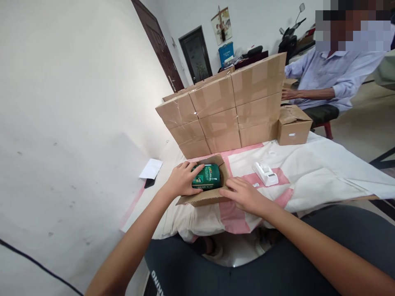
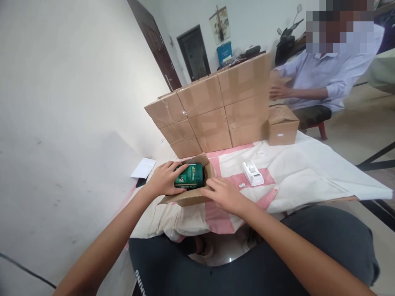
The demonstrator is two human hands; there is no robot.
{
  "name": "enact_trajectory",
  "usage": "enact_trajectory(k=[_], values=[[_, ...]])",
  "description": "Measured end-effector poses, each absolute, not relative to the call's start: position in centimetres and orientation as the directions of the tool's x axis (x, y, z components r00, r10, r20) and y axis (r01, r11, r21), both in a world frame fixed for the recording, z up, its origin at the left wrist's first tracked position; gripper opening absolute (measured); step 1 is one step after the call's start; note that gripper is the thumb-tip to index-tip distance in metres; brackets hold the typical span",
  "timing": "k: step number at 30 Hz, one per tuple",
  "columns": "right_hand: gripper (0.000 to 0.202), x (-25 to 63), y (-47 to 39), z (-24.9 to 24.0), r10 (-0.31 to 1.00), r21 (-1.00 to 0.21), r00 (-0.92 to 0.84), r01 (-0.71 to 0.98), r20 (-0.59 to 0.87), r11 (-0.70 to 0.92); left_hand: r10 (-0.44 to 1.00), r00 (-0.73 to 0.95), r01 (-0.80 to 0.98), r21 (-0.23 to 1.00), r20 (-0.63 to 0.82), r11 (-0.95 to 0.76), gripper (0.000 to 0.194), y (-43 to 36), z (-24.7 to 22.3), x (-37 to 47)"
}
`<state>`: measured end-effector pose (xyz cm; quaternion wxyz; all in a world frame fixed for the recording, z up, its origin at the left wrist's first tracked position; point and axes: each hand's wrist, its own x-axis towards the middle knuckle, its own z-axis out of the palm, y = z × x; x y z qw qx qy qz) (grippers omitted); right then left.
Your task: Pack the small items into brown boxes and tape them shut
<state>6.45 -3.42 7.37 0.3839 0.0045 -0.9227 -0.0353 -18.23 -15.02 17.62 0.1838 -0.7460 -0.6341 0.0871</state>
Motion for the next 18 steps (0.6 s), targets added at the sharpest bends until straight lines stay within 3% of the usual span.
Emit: enact_trajectory(k=[11,14,18], values=[[0.036,6.9,-2.6,6.2,-0.007,-0.015,-0.675,-0.027,0.738,1.0,0.966,0.131,0.979,-0.184,0.222,-0.091,0.095,-16.1,18.6,-18.3],[0.035,6.8,-2.2,5.9,-0.034,-0.006,-0.678,-0.056,0.735,0.998,0.974,0.12,0.989,-0.104,0.193,-0.102,0.099,-15.5,17.8,-17.9],[0.035,6.6,-2.2,5.6,-0.009,-0.043,-0.673,-0.06,0.739,0.997,0.992,0.041,0.996,-0.087,0.119,-0.03,0.097,-14.2,16.3,-18.4]])
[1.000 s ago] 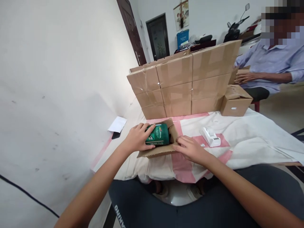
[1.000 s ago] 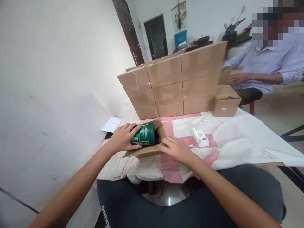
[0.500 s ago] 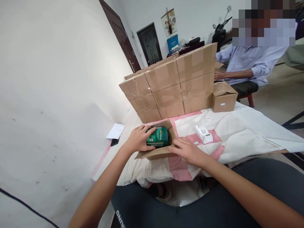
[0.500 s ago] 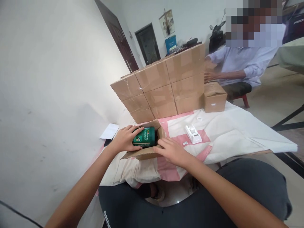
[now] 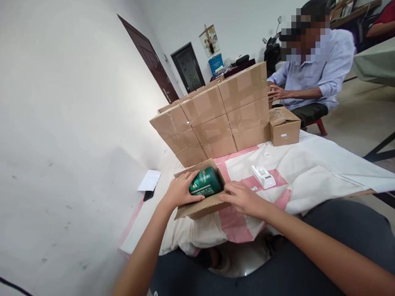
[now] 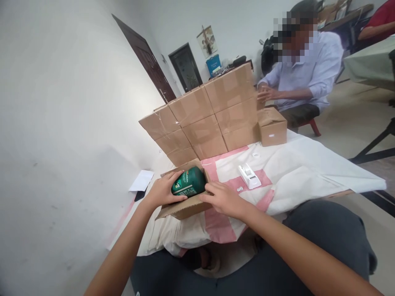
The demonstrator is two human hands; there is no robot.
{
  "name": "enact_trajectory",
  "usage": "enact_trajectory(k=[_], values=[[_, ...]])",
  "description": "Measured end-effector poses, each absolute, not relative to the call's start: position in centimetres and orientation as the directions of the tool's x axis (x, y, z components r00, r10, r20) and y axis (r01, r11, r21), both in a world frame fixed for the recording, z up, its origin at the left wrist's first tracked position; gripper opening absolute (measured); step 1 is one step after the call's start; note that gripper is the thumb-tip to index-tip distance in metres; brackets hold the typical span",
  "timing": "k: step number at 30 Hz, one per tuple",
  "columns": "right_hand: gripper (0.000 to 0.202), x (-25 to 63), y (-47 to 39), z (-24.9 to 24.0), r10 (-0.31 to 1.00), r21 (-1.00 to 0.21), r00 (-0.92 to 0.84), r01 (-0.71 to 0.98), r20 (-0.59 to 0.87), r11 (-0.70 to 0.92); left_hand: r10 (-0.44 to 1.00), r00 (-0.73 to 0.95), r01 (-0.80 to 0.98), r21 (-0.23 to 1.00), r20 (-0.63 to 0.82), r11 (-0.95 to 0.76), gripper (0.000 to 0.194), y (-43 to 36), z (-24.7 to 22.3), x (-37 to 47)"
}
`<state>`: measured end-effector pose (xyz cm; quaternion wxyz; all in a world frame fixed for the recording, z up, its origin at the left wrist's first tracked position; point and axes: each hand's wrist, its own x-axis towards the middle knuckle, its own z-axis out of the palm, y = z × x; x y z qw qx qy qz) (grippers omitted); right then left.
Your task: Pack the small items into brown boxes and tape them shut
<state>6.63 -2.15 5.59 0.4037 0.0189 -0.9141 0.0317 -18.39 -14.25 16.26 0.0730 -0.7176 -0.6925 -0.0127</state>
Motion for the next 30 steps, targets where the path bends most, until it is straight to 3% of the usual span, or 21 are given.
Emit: enact_trajectory(k=[9,15,21,25,30], values=[[0.037,6.4,-2.2,5.5,0.004,-0.076,-0.653,-0.082,0.758,0.994,0.993,0.054,0.996,0.071,0.108,-0.062,0.086,-14.1,13.9,-19.4],[0.036,6.4,-2.3,5.5,-0.008,-0.063,-0.651,-0.086,0.759,0.994,0.989,0.074,0.983,0.156,0.13,-0.094,0.036,-14.2,12.5,-19.2],[0.024,6.9,-2.4,6.6,0.001,-0.072,-0.646,-0.084,0.764,0.994,0.99,0.04,0.998,0.049,0.136,-0.047,0.048,-15.4,13.3,-20.9],[0.023,7.6,-2.2,7.2,0.008,-0.117,-0.602,-0.142,0.799,0.983,0.985,0.108,0.984,0.125,0.138,-0.125,0.057,-16.8,13.2,-22.1],[0.03,8.8,-0.6,8.1,0.049,-0.191,-0.699,-0.127,0.714,0.973,0.975,0.22,0.972,0.075,0.044,-0.223,0.047,-17.5,12.5,-20.6]])
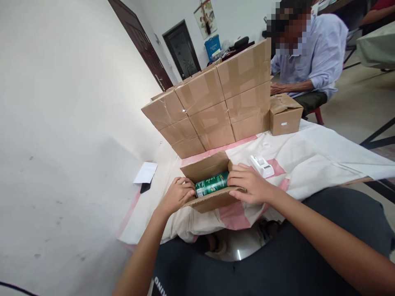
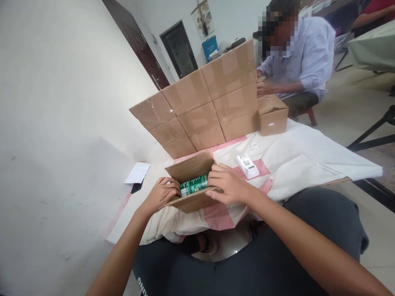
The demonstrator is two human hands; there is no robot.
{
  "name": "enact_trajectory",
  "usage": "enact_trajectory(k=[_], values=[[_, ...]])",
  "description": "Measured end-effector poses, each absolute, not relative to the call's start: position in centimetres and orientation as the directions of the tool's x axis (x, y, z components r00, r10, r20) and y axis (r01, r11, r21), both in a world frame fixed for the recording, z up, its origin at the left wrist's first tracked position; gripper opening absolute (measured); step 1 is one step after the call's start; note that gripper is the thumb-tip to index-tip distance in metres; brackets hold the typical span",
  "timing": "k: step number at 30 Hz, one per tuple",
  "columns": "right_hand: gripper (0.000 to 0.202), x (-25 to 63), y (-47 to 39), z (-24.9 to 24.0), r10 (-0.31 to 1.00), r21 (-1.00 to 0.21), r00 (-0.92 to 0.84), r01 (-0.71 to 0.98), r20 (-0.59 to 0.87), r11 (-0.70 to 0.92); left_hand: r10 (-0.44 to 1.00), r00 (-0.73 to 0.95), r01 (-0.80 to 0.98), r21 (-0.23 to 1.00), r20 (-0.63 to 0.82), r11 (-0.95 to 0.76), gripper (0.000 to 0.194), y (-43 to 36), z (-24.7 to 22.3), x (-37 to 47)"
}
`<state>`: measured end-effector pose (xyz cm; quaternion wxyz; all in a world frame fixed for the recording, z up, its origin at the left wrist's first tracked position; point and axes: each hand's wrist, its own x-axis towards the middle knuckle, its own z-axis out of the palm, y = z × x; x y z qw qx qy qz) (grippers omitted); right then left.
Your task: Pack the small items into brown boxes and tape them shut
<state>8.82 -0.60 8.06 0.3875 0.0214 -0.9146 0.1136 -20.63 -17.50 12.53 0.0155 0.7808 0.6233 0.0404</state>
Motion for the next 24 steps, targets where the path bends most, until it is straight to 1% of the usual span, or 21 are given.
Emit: enact_trajectory(k=[3,6,8,11,14,16,18,20,22,24], values=[[0.03,8.9,0.9,8.4,0.147,-0.223,-0.782,0.011,0.605,0.975,0.975,0.222,0.975,0.019,0.024,-0.223,0.041,-17.8,12.6,-19.6],[0.035,8.4,2.1,9.0,0.198,-0.211,-0.842,0.102,0.503,0.972,0.977,0.212,0.974,-0.086,0.023,-0.209,0.039,-18.1,12.8,-19.0],[0.045,7.9,2.4,9.8,0.19,-0.156,-0.891,0.137,0.412,0.978,0.979,0.202,0.967,-0.165,0.015,-0.197,0.04,-18.2,13.0,-18.6],[0.055,7.3,2.5,11.1,0.134,0.0,-0.955,0.139,0.265,0.99,0.981,0.192,0.953,-0.236,-0.01,-0.189,0.043,-18.2,13.2,-18.2],[0.054,7.4,2.4,11.8,0.049,0.165,-0.982,0.08,0.184,0.983,0.981,0.192,0.952,-0.236,-0.039,-0.196,0.046,-18.3,13.4,-17.9],[0.054,7.8,2.3,11.9,0.004,0.232,-0.985,0.044,0.172,0.972,0.98,0.197,0.955,-0.223,-0.027,-0.198,0.046,-18.4,13.4,-17.7],[0.054,8.3,2.0,11.8,-0.017,0.263,-0.983,0.033,0.184,0.964,0.978,0.209,0.956,-0.21,0.005,-0.203,0.044,-18.6,13.5,-17.7],[0.055,8.9,1.6,11.8,-0.014,0.265,-0.983,0.035,0.183,0.964,0.972,0.231,0.958,-0.181,0.032,-0.222,0.041,-18.9,13.8,-17.6],[0.056,9.4,0.9,12.0,-0.003,0.259,-0.99,0.035,0.144,0.965,0.968,0.246,0.961,-0.14,0.05,-0.237,0.039,-19.3,14.3,-17.5],[0.053,9.9,0.1,12.3,0.002,0.269,-0.996,0.025,0.084,0.963,0.969,0.24,0.967,-0.098,0.063,-0.233,0.037,-19.8,14.8,-17.3]])
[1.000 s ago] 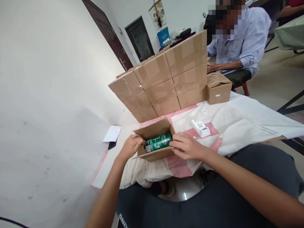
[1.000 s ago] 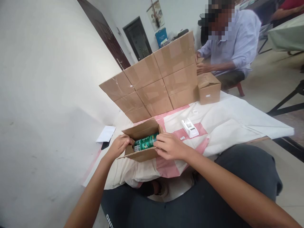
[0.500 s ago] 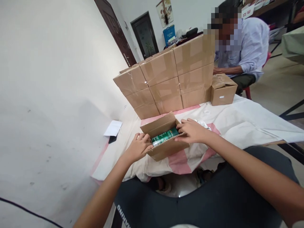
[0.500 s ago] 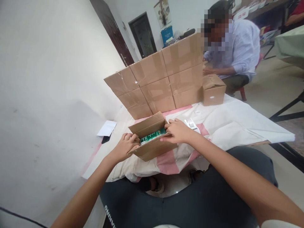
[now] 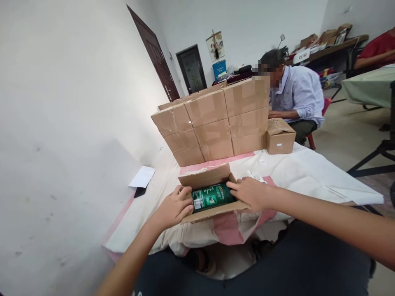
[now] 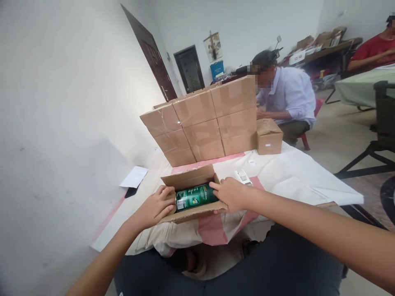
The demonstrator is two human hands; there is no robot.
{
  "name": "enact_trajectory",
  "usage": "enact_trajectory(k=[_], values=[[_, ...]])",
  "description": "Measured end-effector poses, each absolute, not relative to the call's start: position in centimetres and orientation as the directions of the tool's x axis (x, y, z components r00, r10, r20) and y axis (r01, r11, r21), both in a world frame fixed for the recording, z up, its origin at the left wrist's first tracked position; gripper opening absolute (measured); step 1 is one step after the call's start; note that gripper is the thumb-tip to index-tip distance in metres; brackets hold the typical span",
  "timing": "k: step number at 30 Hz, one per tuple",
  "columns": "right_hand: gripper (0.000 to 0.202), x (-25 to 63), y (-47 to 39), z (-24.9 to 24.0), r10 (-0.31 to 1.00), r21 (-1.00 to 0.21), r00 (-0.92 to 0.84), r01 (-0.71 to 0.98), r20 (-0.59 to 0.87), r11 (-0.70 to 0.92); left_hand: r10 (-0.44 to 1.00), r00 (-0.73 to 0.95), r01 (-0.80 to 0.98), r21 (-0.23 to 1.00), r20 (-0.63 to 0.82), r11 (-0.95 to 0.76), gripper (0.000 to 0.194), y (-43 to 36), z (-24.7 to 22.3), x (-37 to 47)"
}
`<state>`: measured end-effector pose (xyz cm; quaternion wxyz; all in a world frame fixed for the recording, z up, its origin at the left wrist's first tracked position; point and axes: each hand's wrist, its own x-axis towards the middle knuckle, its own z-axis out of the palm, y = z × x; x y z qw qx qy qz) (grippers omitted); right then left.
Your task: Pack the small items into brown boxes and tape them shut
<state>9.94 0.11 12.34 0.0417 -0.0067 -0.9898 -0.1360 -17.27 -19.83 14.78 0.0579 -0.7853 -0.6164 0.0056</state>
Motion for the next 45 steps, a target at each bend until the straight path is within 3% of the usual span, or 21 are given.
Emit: enact_trajectory(k=[8,17,23,27,37,45], values=[[0.048,10.7,-2.5,13.9,-0.098,0.29,-0.995,-0.088,0.02,0.953,0.99,0.138,0.977,0.162,0.029,-0.14,0.037,-23.5,14.8,-16.4],[0.051,8.5,-3.3,15.2,-0.036,0.207,-0.996,-0.053,-0.086,0.977,0.98,-0.039,0.868,0.492,0.195,-0.063,0.039,-24.9,12.8,-18.9],[0.048,7.1,-3.2,14.0,-0.051,0.139,-0.994,-0.064,-0.102,0.988,0.978,-0.014,0.798,0.592,0.207,-0.114,0.045,-24.4,11.0,-20.0],[0.048,6.3,-3.3,13.6,-0.043,0.097,-0.991,-0.056,-0.129,0.994,0.951,-0.075,0.725,0.671,0.301,-0.155,0.048,-24.5,9.5,-20.9],[0.052,5.6,-4.4,13.6,-0.043,0.183,-0.989,-0.069,-0.144,0.981,0.744,-0.327,0.573,0.748,0.582,-0.334,0.044,-25.2,5.0,-20.3],[0.058,4.8,-5.7,14.5,0.006,0.211,-0.961,-0.055,-0.277,0.976,0.585,-0.608,0.184,0.811,0.538,-0.555,0.043,-24.0,3.4,-18.7]])
